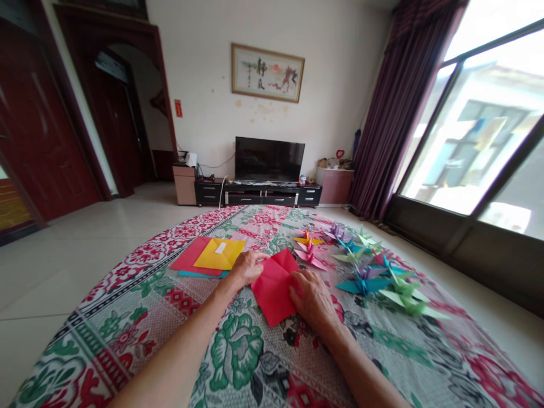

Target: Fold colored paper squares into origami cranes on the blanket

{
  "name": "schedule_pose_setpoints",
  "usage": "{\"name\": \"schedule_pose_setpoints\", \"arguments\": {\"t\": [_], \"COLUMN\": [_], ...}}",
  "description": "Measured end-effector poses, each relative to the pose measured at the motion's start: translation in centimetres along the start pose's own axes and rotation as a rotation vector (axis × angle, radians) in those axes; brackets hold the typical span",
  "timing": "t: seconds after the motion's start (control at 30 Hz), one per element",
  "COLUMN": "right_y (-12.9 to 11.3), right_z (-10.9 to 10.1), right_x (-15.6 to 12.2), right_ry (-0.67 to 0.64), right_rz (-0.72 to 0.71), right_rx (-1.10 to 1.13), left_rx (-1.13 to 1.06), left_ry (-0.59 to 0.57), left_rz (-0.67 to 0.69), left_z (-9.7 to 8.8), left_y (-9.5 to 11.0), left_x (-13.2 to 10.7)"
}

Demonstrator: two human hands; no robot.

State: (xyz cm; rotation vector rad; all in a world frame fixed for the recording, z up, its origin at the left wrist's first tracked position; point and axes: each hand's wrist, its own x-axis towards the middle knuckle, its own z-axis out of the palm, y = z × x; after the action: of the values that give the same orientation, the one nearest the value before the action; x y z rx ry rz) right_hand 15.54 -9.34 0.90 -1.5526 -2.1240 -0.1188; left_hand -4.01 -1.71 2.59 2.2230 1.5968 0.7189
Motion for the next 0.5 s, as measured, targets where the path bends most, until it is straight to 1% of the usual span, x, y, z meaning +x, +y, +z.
{"name": "schedule_pose_setpoints", "arguments": {"t": [0.13, 0.27, 0.33, 0.43, 0.5], "right_y": [-0.1, -0.07, 0.0, 0.11, 0.15], "right_z": [0.15, 0.37, 0.41, 0.36, 0.31], "right_x": [0.05, 0.05, 0.06, 0.11, 0.16], "right_ry": [0.009, -0.011, -0.02, -0.033, -0.05], "right_rz": [-0.006, -0.011, -0.012, -0.013, -0.027], "right_rx": [0.018, 0.046, 0.062, 0.092, 0.115], "left_rx": [-0.119, -0.265, -0.332, -0.457, -0.553], "left_ry": [0.1, 0.121, 0.094, -0.027, -0.092], "left_rz": [-0.111, -0.195, -0.22, -0.283, -0.302], "left_z": [-0.19, -0.12, -0.12, -0.41, -0.82], "left_y": [-0.18, -0.36, -0.38, -0.45, -0.68], "left_x": [0.12, 0.28, 0.26, 0.09, -0.03]}}
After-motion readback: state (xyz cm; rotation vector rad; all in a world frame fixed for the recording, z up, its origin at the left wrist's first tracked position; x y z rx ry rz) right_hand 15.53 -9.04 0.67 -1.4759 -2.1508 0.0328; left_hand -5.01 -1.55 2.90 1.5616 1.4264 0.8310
